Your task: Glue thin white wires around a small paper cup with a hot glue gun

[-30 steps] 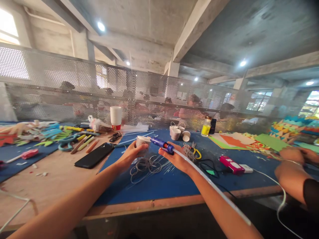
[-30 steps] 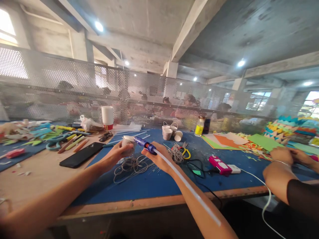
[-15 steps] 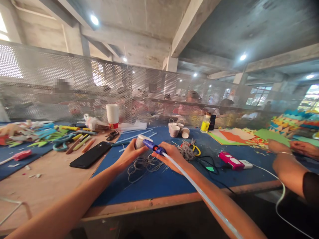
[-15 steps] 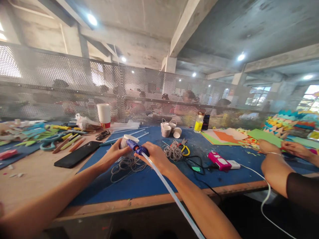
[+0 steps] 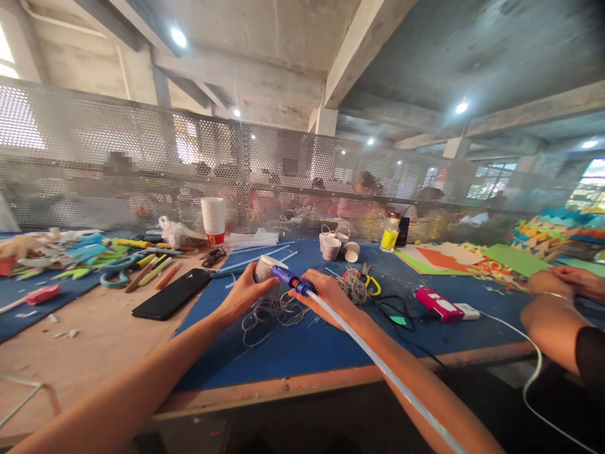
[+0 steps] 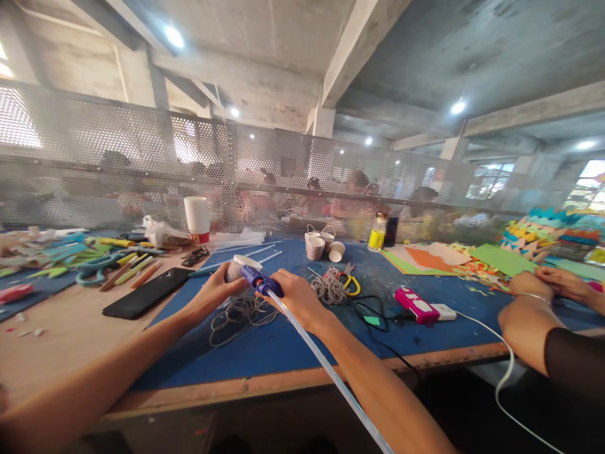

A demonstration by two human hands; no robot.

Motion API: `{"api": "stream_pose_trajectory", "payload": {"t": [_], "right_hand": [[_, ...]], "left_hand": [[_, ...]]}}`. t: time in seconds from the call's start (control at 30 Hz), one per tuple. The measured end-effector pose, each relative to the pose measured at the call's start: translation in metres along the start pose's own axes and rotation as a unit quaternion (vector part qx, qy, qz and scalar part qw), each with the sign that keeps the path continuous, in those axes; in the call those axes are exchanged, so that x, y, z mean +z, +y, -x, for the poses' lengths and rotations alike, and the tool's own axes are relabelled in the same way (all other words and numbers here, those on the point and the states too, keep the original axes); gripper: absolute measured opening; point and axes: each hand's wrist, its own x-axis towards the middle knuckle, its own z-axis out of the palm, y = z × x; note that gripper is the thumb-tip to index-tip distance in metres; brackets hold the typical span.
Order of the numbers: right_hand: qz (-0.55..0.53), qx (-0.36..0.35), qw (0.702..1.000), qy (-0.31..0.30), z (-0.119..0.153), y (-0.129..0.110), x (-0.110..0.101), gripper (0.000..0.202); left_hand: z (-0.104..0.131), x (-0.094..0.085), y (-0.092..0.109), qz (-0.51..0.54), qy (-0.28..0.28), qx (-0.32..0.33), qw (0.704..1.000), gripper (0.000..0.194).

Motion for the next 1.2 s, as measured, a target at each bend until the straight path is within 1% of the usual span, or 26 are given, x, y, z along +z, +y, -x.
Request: {"api": "stream_pose_trajectory", "payload": {"t": [0.23, 0.53, 0.7, 0.9, 1.03, 1.2], "right_hand": [[0.004, 0.012, 1.0, -0.007, 0.002, -0.001, -0.002, 0.025], [-0.001, 0.017, 1.0, -0.008, 0.003, 0.001, -0.002, 0.027], [-0.009, 0.017, 1.0, -0.008, 0.002, 0.001, -0.004, 0.029], [-0.019, 0.02, 1.0, -0.005, 0.002, -0.003, -0.006, 0.029], [-0.009, 0.019, 1.0, -0.004, 0.003, -0.001, -0.004, 0.029], [-0.003, 0.016, 1.0, -0.008, 0.003, 0.001, -0.002, 0.029]], "left_hand": [[-0.005, -0.002, -0.005, 0.013, -0.001, 0.001, 1.0, 0.063], [-0.007, -0.002, -0.006, 0.041, 0.011, -0.001, 0.999, 0.062], [-0.007, -0.002, -0.008, 0.084, -0.011, -0.027, 0.996, 0.069], [-0.008, 0.003, -0.01, 0.122, -0.003, -0.044, 0.992, 0.074], [-0.009, 0.003, -0.01, 0.12, -0.008, -0.044, 0.992, 0.071], [-0.008, 0.005, -0.011, 0.114, 0.0, -0.04, 0.993, 0.066]]}}
